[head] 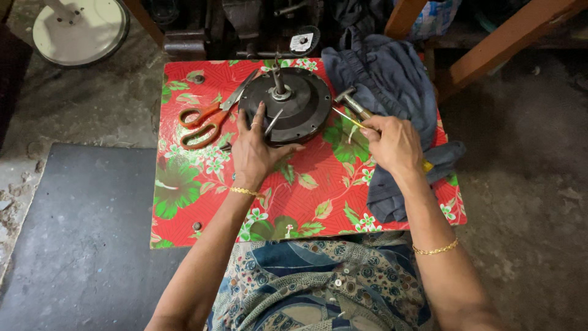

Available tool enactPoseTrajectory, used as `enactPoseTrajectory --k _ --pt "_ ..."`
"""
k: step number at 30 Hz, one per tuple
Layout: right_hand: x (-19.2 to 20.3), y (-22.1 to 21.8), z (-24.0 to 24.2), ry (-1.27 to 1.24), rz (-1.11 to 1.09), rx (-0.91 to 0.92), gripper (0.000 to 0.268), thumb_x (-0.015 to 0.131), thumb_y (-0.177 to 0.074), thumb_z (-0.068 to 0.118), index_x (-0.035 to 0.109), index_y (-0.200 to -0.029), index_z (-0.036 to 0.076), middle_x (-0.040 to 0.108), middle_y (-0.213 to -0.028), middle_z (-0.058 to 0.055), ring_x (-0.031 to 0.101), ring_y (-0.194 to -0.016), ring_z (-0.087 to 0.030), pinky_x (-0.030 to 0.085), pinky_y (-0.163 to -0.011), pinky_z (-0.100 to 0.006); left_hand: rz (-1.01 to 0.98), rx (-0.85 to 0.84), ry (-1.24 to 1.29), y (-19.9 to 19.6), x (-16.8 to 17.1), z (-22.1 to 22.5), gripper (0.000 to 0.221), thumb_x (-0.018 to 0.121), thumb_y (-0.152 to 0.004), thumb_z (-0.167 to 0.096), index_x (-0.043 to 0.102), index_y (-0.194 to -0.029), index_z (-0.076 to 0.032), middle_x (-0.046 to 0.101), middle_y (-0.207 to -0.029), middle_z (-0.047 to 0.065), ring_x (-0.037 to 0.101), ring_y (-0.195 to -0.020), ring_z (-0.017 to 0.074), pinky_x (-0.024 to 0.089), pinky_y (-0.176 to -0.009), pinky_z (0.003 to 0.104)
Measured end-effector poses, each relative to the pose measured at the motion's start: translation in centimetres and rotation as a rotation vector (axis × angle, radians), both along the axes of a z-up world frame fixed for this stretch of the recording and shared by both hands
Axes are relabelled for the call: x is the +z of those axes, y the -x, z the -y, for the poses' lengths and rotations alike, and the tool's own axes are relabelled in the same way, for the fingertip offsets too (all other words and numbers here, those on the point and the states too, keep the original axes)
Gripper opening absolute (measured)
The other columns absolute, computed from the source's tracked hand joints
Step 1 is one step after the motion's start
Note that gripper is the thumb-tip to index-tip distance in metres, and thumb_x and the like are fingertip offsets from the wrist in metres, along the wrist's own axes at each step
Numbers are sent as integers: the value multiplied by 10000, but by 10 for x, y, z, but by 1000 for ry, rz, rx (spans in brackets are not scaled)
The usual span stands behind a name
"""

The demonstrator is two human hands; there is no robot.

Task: The person uses a screwdriver to loosen and remove screws from the end cap of an electrical motor. They then use a hammer to gently tap the end cap to loosen it from the motor body.

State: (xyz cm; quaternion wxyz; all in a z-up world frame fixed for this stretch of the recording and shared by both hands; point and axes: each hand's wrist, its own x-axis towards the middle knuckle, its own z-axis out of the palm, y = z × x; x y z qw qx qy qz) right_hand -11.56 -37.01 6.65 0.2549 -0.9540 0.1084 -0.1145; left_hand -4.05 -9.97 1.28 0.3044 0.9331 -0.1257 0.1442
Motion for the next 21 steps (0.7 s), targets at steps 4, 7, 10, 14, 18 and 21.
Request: enactPoseTrajectory --k 4,7,10,14,18,21 --pt "-7 2 0 -20 10 7 200 726 -917 242 780 -1088 154 739 -924 -192 707 -866 -415 537 -776 -493 -3 12 -16 -1 -4 0 1279 917 -502 -723 465 -1503 -67 426 -1474 395 669 -1067 491 585 -803 487" --pt "-6 6 -2 2 15 5 211 732 -907 231 783 -1094 146 729 -918 -209 698 -869 -430 534 -777 -498 6 35 -4 -1 -7 1 1268 921 -497 -722 482 -1491 -68 443 -1467 387 675 -1067 479 580 -835 479" --pt "0 12 -4 16 -10 -3 209 736 -899 226 793 -1085 151 719 -903 -225 696 -857 -434 531 -759 -505 2 60 12 -3 -8 2 1285 931 -471 -721 489 -1475 -50 429 -1472 391 671 -1084 474 576 -855 473" --pt "8 31 -18 16 6 15 184 725 -907 222 794 -1057 141 724 -879 -220 701 -833 -425 539 -743 -498 31 60 22 -4 -8 5 1288 945 -471 -706 494 -1469 -27 430 -1473 385 644 -1152 477 566 -890 473" --pt "9 48 -36 46 33 50 183 711 -915 221 795 -1060 149 719 -826 -219 703 -778 -411 545 -737 -487 -33 70 36 -2 -5 6 1284 944 -470 -689 486 -1472 -29 417 -1496 372 630 -1181 464 565 -891 473" --pt "6 48 -37 95 54 52 190 710 -916 211 801 -1064 137 712 -797 -223 695 -771 -421 532 -704 -506 -64 70 49 -1 0 5 1298 945 -464 -694 472 -1477 -33 406 -1508 358 635 -1170 457 566 -890 474"
